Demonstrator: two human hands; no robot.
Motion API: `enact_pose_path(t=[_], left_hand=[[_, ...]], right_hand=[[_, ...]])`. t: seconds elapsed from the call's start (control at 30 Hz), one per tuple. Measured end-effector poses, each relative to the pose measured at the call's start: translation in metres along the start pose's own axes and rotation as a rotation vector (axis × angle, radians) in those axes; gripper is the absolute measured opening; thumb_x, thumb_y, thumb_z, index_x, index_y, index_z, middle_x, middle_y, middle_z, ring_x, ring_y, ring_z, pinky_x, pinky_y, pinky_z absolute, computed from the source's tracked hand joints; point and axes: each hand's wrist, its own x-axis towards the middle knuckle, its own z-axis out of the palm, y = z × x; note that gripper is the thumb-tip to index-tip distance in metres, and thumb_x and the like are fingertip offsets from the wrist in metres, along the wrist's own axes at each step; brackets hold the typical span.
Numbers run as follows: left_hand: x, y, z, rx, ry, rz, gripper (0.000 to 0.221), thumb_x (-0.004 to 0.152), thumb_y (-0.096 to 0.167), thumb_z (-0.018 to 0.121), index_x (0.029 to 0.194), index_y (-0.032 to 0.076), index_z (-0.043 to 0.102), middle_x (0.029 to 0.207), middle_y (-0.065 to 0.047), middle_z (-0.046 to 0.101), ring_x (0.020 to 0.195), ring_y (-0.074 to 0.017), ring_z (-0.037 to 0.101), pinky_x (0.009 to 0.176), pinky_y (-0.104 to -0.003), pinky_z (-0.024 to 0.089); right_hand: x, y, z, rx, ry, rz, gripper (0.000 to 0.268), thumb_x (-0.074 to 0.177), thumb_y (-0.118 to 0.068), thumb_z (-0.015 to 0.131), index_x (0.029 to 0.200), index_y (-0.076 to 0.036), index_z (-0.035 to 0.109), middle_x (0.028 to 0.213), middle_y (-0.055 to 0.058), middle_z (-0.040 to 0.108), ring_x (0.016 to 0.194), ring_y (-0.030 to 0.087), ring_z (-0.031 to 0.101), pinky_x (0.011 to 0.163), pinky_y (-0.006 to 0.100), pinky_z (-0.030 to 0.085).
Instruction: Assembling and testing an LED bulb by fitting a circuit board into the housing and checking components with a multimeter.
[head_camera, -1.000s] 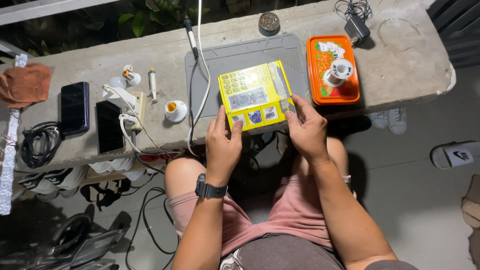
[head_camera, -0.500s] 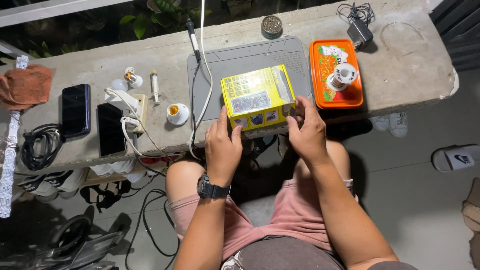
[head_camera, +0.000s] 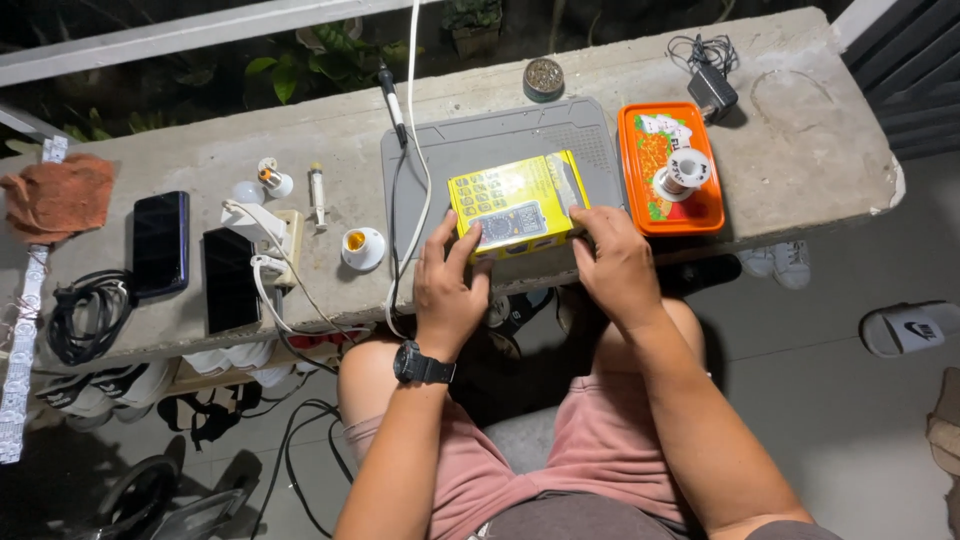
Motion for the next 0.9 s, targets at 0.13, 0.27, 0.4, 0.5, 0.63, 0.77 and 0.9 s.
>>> enact_pose_path(t=[0.13, 0.27, 0.4, 0.5, 0.63, 0.77, 0.9], left_hand=[[-0.010, -0.004, 0.003, -0.070, 0.072, 0.040, 0.068, 0.092, 0.026, 0.095, 0.157, 0.019, 0.075, 0.167, -0.014, 0.063, 0.137, -0.0410, 0.073, 0.111, -0.052, 0.060], [-0.010, -0.005, -0.001, -0.134, 0.161, 0.026, 0.072, 0.094, 0.035, 0.093, 0.158, 0.011, 0.071, 0.155, -0.017, 0.068, 0.132, -0.0414, 0.074, 0.113, -0.054, 0.060], [-0.005, 0.008, -0.016, -0.145, 0.179, 0.068, 0.056, 0.104, 0.025, 0.082, 0.152, 0.003, 0.066, 0.143, -0.019, 0.074, 0.129, -0.0378, 0.074, 0.113, -0.051, 0.064], [-0.005, 0.009, -0.016, -0.137, 0.207, 0.069, 0.052, 0.105, 0.027, 0.081, 0.149, 0.003, 0.067, 0.136, -0.019, 0.076, 0.120, -0.0374, 0.076, 0.104, -0.050, 0.065], [-0.007, 0.002, -0.012, -0.129, 0.214, 0.039, 0.052, 0.104, 0.027, 0.081, 0.148, 0.004, 0.069, 0.134, -0.018, 0.076, 0.118, -0.0368, 0.076, 0.102, -0.050, 0.066], [-0.010, -0.007, -0.004, -0.191, 0.234, 0.026, 0.057, 0.098, 0.030, 0.089, 0.147, 0.004, 0.075, 0.124, -0.015, 0.074, 0.111, -0.0389, 0.077, 0.099, -0.053, 0.064], [-0.009, -0.007, -0.003, -0.198, 0.248, 0.032, 0.057, 0.097, 0.030, 0.089, 0.146, 0.004, 0.075, 0.122, -0.015, 0.075, 0.109, -0.0390, 0.077, 0.098, -0.053, 0.063]], right_hand=[[0.047, -0.011, -0.019, -0.001, 0.011, -0.075, 0.024, 0.102, -0.019, 0.091, 0.124, -0.012, 0.086, 0.120, 0.013, 0.077, 0.123, 0.038, 0.080, 0.103, 0.047, 0.064], [0.126, -0.018, -0.007, 0.028, 0.097, -0.142, 0.048, 0.098, -0.014, 0.095, 0.141, -0.005, 0.078, 0.109, 0.018, 0.077, 0.104, 0.041, 0.079, 0.087, 0.052, 0.065], [0.216, -0.008, 0.036, -0.036, -0.176, 0.209, 0.073, 0.097, -0.023, 0.092, 0.161, -0.011, 0.057, 0.150, 0.024, 0.066, 0.142, 0.046, 0.060, 0.114, 0.058, 0.050], [0.253, 0.009, 0.073, -0.134, -0.344, 0.369, 0.090, 0.100, -0.031, 0.090, 0.174, -0.011, 0.041, 0.167, 0.029, 0.049, 0.156, 0.051, 0.044, 0.126, 0.059, 0.042], [0.269, 0.019, 0.096, -0.190, -0.443, 0.445, 0.096, 0.100, -0.036, 0.090, 0.176, -0.016, 0.034, 0.169, 0.029, 0.045, 0.157, 0.051, 0.043, 0.128, 0.061, 0.039], [0.276, 0.049, 0.123, -0.226, -0.349, 0.365, 0.097, 0.096, -0.028, 0.097, 0.173, -0.008, 0.042, 0.148, 0.034, 0.064, 0.144, 0.057, 0.064, 0.117, 0.070, 0.055], [0.276, 0.058, 0.122, -0.259, -0.285, 0.302, 0.087, 0.091, -0.017, 0.097, 0.165, -0.005, 0.053, 0.138, 0.035, 0.067, 0.136, 0.059, 0.068, 0.111, 0.072, 0.060]])
